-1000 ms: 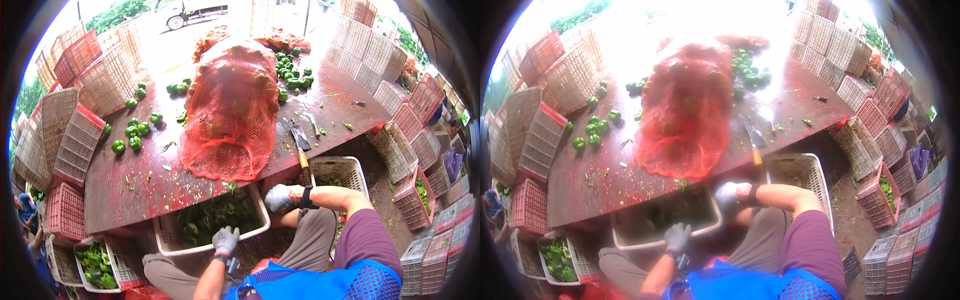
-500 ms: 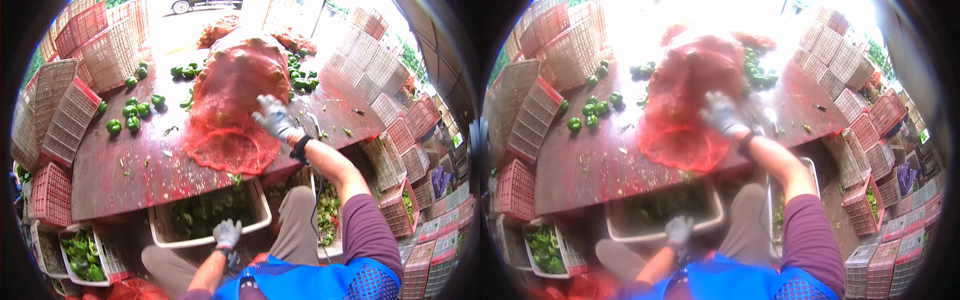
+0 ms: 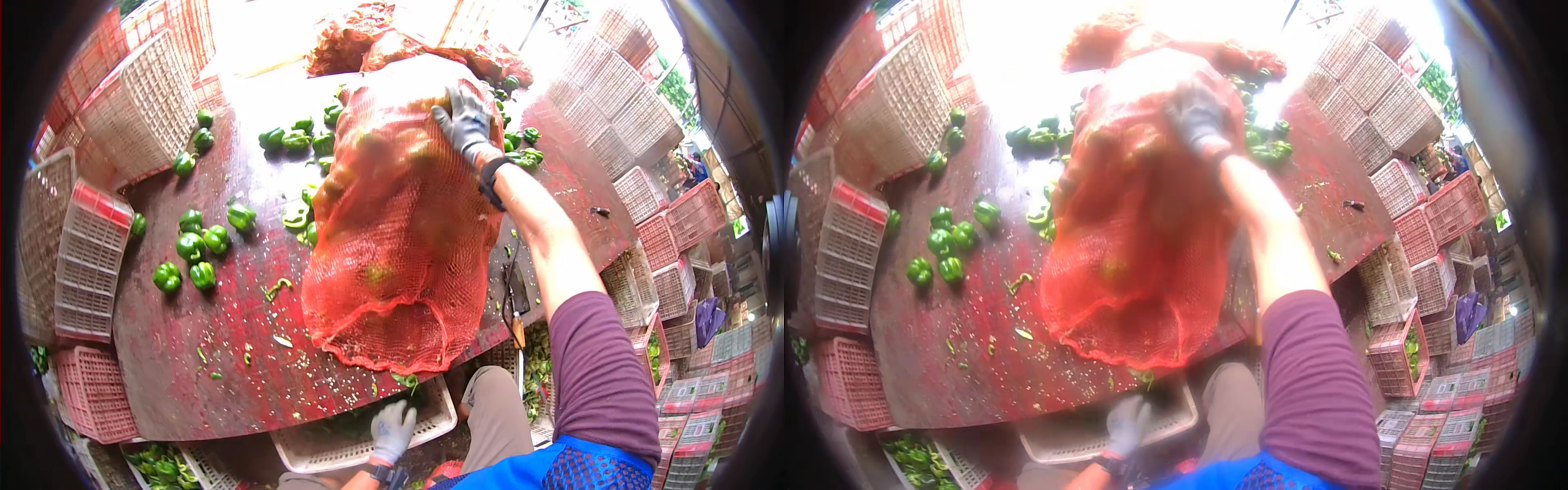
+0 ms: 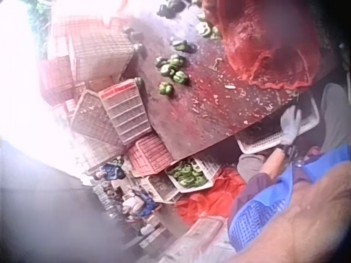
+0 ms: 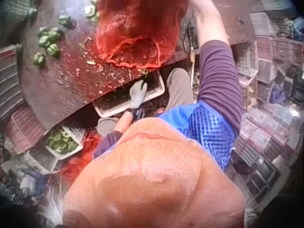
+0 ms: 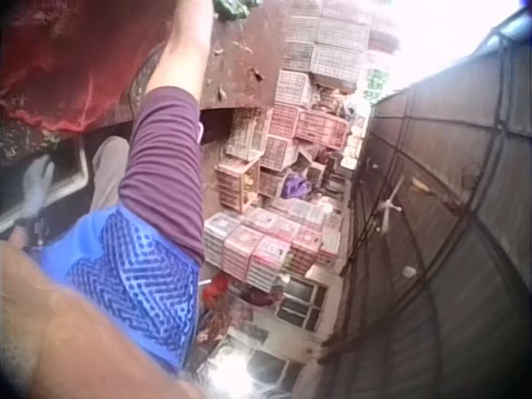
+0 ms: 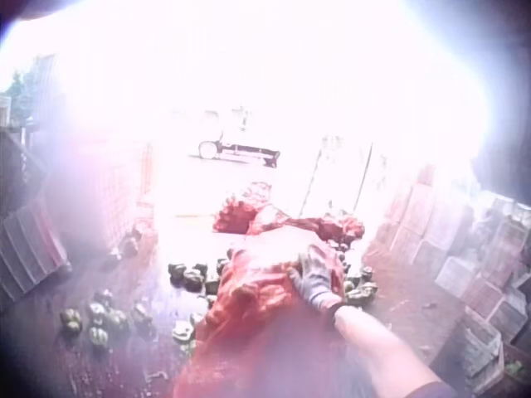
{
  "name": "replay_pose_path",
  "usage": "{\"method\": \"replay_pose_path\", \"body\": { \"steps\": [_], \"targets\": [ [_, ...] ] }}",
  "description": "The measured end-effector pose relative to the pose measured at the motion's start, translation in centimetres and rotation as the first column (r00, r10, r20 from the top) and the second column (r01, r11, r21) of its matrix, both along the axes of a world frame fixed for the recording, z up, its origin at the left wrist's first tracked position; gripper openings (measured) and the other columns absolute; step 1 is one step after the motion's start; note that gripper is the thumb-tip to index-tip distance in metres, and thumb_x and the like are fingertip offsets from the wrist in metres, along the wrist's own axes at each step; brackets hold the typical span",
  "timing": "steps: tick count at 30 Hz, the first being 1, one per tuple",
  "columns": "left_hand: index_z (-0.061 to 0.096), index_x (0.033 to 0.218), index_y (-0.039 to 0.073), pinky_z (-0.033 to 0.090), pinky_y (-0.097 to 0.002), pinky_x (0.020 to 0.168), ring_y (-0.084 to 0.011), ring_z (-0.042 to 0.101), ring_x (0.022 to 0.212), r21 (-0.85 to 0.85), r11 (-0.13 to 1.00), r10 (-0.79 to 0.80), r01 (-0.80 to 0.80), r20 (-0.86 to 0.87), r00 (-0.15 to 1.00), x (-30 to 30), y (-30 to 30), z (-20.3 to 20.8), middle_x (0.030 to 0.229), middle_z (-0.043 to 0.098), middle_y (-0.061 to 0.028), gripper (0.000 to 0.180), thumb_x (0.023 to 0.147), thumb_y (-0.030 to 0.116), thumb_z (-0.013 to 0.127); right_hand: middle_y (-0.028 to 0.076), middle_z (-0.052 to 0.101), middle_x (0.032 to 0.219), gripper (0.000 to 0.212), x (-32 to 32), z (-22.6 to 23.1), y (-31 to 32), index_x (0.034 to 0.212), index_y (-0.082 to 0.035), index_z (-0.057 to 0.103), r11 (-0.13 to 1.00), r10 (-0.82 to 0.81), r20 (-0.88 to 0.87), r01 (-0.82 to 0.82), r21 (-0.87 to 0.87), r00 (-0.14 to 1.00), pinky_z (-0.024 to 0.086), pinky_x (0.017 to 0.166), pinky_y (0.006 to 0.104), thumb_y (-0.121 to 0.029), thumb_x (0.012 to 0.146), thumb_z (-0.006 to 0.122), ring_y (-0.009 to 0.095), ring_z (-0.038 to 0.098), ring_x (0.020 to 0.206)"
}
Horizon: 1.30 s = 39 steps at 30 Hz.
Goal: Sorting green peppers from a large mesh bag and cutting the stems/tops off using a knife.
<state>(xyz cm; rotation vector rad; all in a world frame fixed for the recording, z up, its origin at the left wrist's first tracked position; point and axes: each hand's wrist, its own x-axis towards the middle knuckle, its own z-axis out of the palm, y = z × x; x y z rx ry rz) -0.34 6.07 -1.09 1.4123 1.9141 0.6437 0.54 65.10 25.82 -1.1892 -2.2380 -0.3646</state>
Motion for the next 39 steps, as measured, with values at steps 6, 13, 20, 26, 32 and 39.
{"method": "replay_pose_path", "body": {
  "steps": [6, 13, 20, 26, 32, 39],
  "targets": [
    [0.059, 0.123, 0.005, 0.045, -0.0494, 0.092, -0.0383, 0.054, 0.116, 0.670, 0.743, 0.267, 0.016, -0.318, 0.909, -14.2, 27.2, 21.5, 0.128, 0.058, -0.0187, 0.045, 0.084, 0.025, 0.068, 0.019, 0.043, 0.136, 0.062, -1.8, -0.4, -0.8, 0.137, -0.018, 0.042, 0.990, 0.049, -0.084, -0.060, -0.130, 0.995, 0.031, 0.107, 0.0529, -0.041, 0.085, 0.066, 0.038, 0.041, 0.128],
    [0.048, 0.142, 0.015, 0.039, -0.0494, 0.103, -0.0337, 0.048, 0.128, 0.306, 0.951, 0.212, -0.036, -0.568, 0.795, -20.6, 52.6, 27.8, 0.141, 0.050, -0.0164, 0.066, 0.088, 0.051, 0.061, 0.020, 0.043, 0.135, 0.069, -1.8, 3.0, 2.0, 0.138, -0.022, 0.043, 0.945, 0.010, 0.042, 0.004, -0.328, 0.999, 0.031, 0.106, 0.0541, -0.045, 0.080, 0.071, 0.037, 0.040, 0.127],
    [0.037, 0.148, 0.011, 0.041, -0.0487, 0.104, -0.0393, 0.050, 0.125, 0.265, 0.956, 0.231, -0.124, -0.424, 0.876, -19.9, 51.2, 24.1, 0.136, 0.053, -0.0209, 0.080, 0.085, 0.053, 0.064, 0.017, 0.049, 0.134, 0.063, 4.0, 4.8, 6.0, 0.136, -0.019, 0.051, 0.838, 0.294, -0.107, -0.310, -0.449, 0.950, 0.036, 0.103, 0.0509, -0.044, 0.082, 0.070, 0.038, 0.047, 0.122],
    [0.038, 0.147, 0.006, 0.040, -0.0499, 0.104, -0.0407, 0.050, 0.124, 0.295, 0.951, 0.219, -0.094, -0.426, 0.878, -19.9, 51.3, 23.6, 0.135, 0.053, -0.0224, 0.084, 0.085, 0.058, 0.062, 0.018, 0.046, 0.142, 0.065, 2.1, 2.4, 16.7, 0.141, -0.018, 0.047, 0.922, 0.106, -0.270, -0.196, -0.333, 0.957, 0.032, 0.108, 0.0511, -0.046, 0.085, 0.065, 0.037, 0.044, 0.130],
    [0.038, 0.145, 0.003, 0.039, -0.0502, 0.101, -0.0411, 0.049, 0.120, 0.322, 0.946, 0.191, -0.035, -0.467, 0.863, -21.1, 51.1, 24.6, 0.132, 0.052, -0.0235, 0.085, 0.082, 0.054, 0.065, 0.017, 0.043, 0.146, 0.071, -0.6, 2.5, 19.1, 0.147, -0.024, 0.039, 0.740, -0.036, -0.178, -0.094, -0.666, 0.983, 0.032, 0.109, 0.0533, -0.061, 0.089, 0.054, 0.038, 0.041, 0.134],
    [0.032, 0.148, 0.002, 0.031, -0.0541, 0.108, -0.0435, 0.040, 0.128, 0.156, 0.988, 0.088, -0.004, -0.536, 0.840, -19.7, 51.3, 25.0, 0.141, 0.041, -0.0252, 0.093, 0.081, 0.059, 0.064, 0.014, 0.055, 0.134, 0.052, -1.5, 2.4, 19.9, 0.133, -0.012, 0.057, 0.823, -0.020, -0.201, -0.098, -0.559, 0.979, 0.036, 0.109, 0.0434, -0.043, 0.091, 0.060, 0.034, 0.049, 0.127]
  ]
}}
